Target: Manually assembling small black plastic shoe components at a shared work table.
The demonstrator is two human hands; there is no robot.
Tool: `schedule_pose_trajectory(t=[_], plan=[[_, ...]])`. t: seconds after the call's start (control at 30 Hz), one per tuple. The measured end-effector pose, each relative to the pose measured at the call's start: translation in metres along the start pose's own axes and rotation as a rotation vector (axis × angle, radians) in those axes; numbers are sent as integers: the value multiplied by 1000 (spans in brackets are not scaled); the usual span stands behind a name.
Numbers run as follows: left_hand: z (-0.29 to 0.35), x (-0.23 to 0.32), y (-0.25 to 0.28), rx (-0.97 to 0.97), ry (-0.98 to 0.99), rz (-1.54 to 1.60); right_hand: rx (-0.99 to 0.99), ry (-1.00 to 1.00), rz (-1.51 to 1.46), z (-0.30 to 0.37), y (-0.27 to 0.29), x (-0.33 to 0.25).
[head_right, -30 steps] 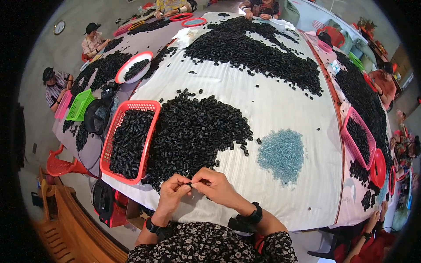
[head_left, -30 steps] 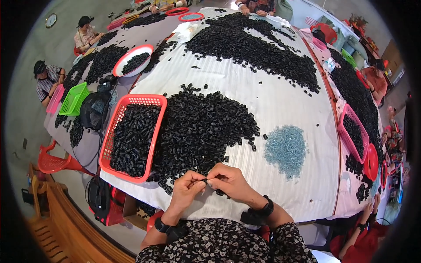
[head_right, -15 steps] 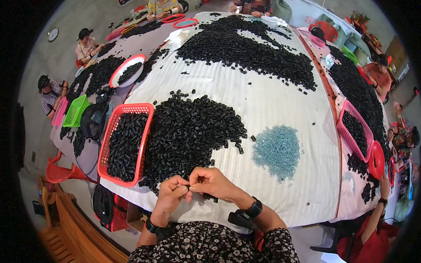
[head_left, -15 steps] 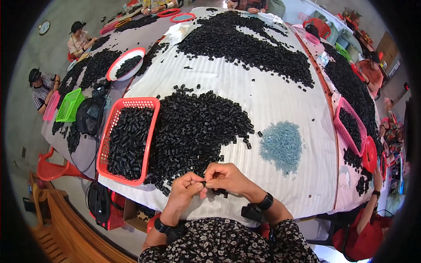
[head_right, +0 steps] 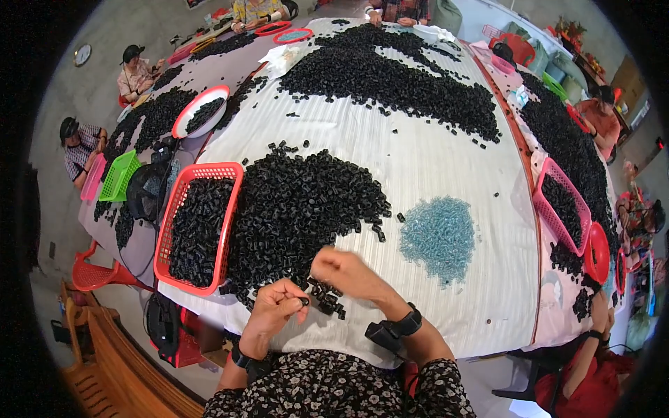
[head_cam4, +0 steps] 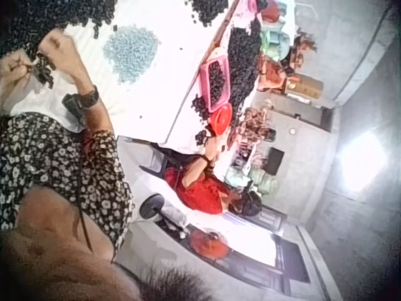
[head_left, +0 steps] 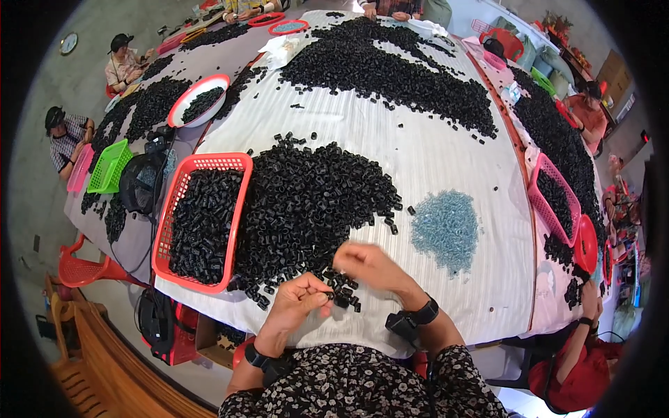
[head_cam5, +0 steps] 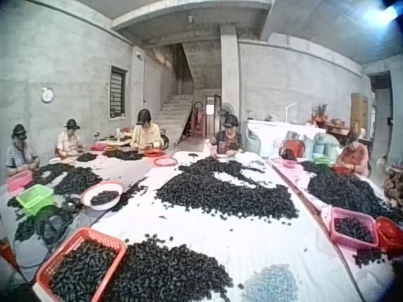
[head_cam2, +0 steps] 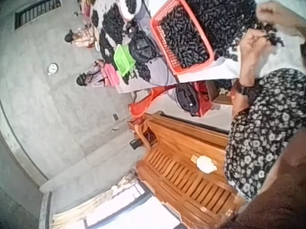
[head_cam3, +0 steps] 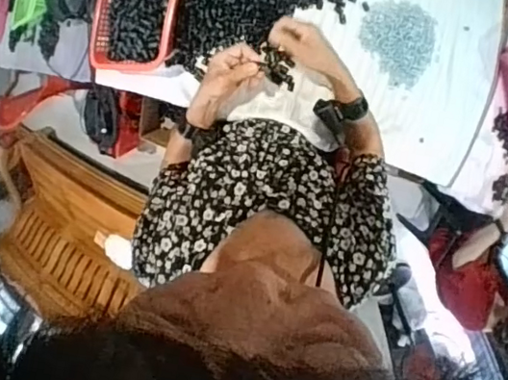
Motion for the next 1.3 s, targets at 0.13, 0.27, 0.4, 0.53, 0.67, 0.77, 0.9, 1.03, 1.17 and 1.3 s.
schedule_pose_trajectory(t=[0.13,0.27,0.4,0.53,0.67,0.77,0.9,1.03,1.17,1.3], plan=[[-1,-3,6,20,-19,38,572,264,705,-1,55,-3],[0,-3,7,21,-9,38,579,255,973,-4,49,6],[2,-4,17,107,-22,58,443,152,850,-3,64,22],[0,-7,20,131,-5,73,577,127,763,6,85,21],[0,-9,19,123,22,95,543,143,730,5,80,18],[0,-10,23,141,9,95,521,181,726,3,69,17],[-1,-12,25,146,11,88,448,298,938,-6,48,11],[0,-10,26,156,9,75,453,304,1028,-7,42,5],[0,-9,25,167,4,70,445,310,1060,-9,39,12],[0,-8,24,163,-4,63,448,279,1158,-11,35,15]])
Point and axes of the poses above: each hand's wrist, its own z-axis away from the middle knuckle, its own y-axis out of the back of the hand, x = y × z, the point moved 8 cm from there along -z, towards the middle knuckle, and after that the axes turned 14 degrees about z, right-handed, at the moved point
